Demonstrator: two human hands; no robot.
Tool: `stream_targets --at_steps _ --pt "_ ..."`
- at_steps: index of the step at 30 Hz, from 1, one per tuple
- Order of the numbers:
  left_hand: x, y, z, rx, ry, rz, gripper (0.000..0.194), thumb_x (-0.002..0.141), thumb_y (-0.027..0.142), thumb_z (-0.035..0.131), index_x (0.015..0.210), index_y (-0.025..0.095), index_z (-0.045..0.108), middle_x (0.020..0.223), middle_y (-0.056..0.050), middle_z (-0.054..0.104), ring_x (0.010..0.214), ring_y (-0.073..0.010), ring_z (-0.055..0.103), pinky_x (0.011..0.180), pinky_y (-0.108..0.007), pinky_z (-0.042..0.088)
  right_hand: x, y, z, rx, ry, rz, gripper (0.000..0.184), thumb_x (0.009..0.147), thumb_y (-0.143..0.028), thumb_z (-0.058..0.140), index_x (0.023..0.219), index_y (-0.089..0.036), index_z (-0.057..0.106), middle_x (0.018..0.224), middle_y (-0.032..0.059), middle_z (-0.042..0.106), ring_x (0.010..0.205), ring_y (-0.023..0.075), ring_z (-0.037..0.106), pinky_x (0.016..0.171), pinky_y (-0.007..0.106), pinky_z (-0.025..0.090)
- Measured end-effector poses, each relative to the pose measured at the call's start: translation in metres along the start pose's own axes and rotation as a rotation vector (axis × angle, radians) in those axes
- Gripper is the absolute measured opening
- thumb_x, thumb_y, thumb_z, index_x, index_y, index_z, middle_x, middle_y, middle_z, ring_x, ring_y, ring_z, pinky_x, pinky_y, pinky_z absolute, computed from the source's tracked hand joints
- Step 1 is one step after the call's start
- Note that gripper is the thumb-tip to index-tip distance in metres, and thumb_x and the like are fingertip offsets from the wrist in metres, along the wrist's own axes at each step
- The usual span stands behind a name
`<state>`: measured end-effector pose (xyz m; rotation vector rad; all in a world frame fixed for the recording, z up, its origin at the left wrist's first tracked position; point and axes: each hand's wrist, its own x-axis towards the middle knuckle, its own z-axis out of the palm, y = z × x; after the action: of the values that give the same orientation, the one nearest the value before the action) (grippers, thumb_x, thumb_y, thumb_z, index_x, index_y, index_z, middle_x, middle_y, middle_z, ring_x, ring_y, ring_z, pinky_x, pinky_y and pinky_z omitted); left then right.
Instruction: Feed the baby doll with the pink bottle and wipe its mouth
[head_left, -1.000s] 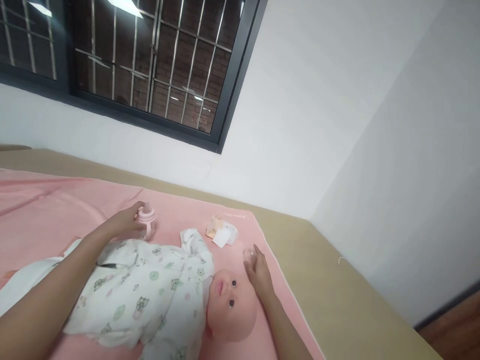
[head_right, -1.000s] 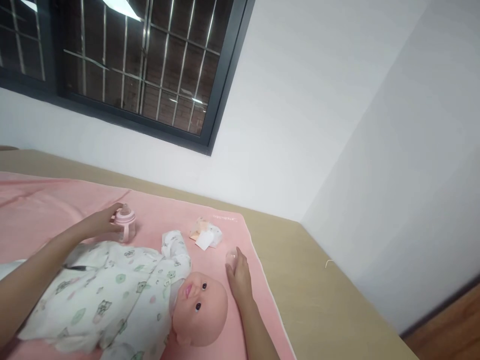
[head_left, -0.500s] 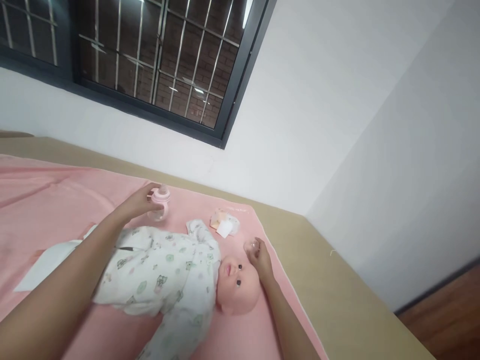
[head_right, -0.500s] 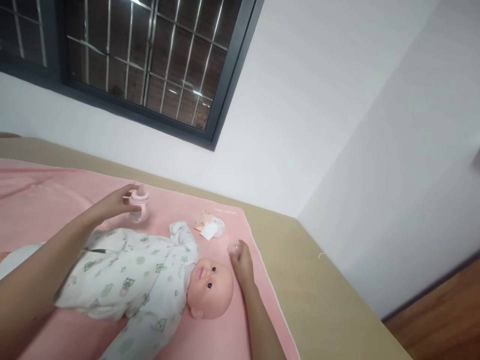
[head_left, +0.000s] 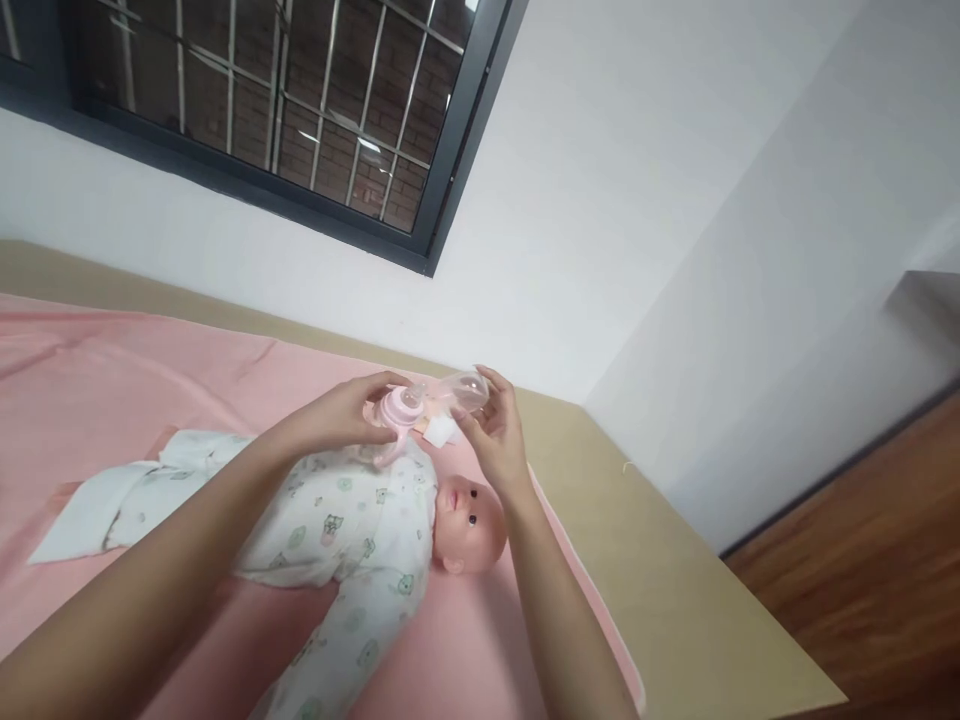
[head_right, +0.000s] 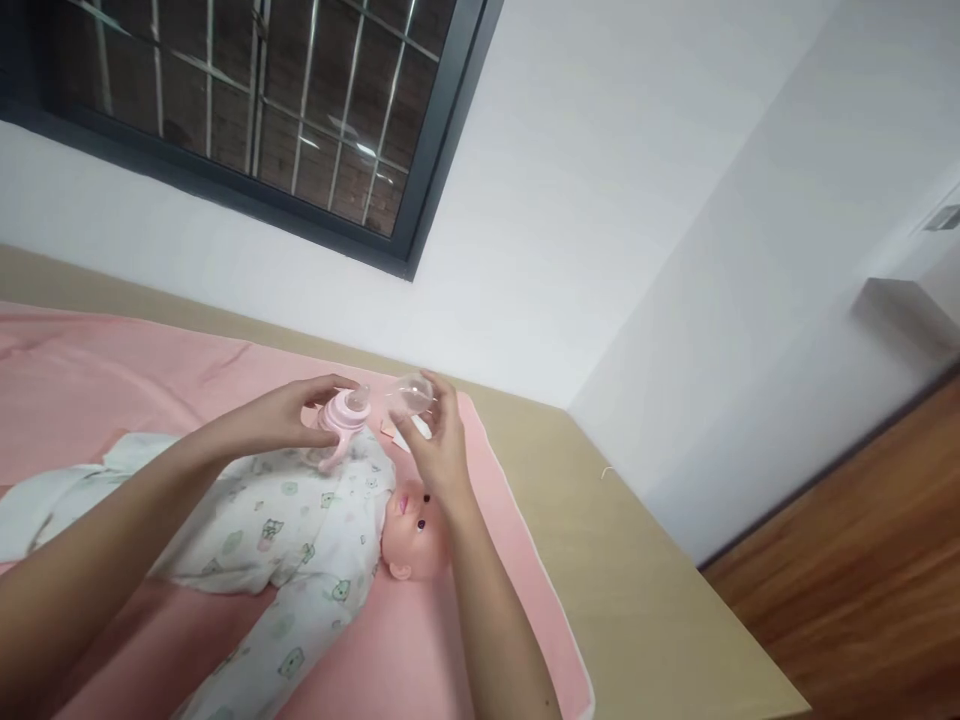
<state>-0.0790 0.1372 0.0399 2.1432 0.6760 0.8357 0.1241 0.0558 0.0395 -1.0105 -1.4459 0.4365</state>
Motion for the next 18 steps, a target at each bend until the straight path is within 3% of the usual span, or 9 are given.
stream_targets --at_steps 3,7,11,14,18 --pt "-0.006 0.011 0.006 0.055 -0.005 0.012 0.055 0.064 0.029 0.063 0.118 0.023 0.055 0.120 -0.005 0.062 0.108 -0.0287 0.058 0.090 -0.035 0.047 -0.009 -0.007 0.018 -0.005 -0.022 -0.019 0.053 0.078 -0.036 0.067 0.125 -0.027 0.045 0.125 0.0065 0.053 0.113 0.0186 0.055 0.096 0.034 0.048" --pt "-0.014 0.024 0.010 0.074 0.007 0.034 0.061 0.069 0.033 0.063 0.128 0.028 0.047 0.121 -0.003 0.061 0.110 -0.0276 0.059 0.086 -0.033 0.048 -0.019 -0.007 0.026 -0.050 -0.085 -0.030 0.051 0.081 -0.032 0.064 0.128 -0.030 0.046 0.129 0.0045 0.049 0.118 0.0188 0.051 0.101 0.036 0.046" --pt "-0.019 0.038 0.013 0.079 0.030 0.035 0.064 0.072 0.040 0.065 0.131 0.031 0.042 0.117 -0.002 0.064 0.110 -0.0265 0.059 0.084 -0.031 0.049 -0.025 -0.013 0.027 0.015 -0.141 0.021 0.062 0.079 -0.028 0.066 0.135 -0.033 0.038 0.134 0.0046 0.045 0.120 0.0186 0.050 0.100 0.036 0.048" --pt "-0.019 0.041 0.017 0.100 0.067 0.007 0.070 0.069 0.040 0.066 0.134 0.030 0.040 0.114 -0.003 0.065 0.107 -0.0280 0.061 0.080 -0.031 0.049 -0.026 -0.018 0.029 0.060 -0.134 0.079 0.072 0.076 -0.025 0.069 0.137 -0.033 0.033 0.131 0.0050 0.048 0.116 0.0180 0.053 0.094 0.034 0.052" --pt "-0.021 0.040 0.022 0.200 0.092 -0.041 0.073 0.070 0.048 0.063 0.136 0.030 0.037 0.118 -0.005 0.064 0.103 -0.0291 0.063 0.080 -0.034 0.049 -0.027 -0.020 0.030 0.054 -0.068 0.078 0.069 0.073 -0.021 0.069 0.133 -0.032 0.038 0.124 0.0043 0.052 0.110 0.0171 0.056 0.088 0.031 0.054"
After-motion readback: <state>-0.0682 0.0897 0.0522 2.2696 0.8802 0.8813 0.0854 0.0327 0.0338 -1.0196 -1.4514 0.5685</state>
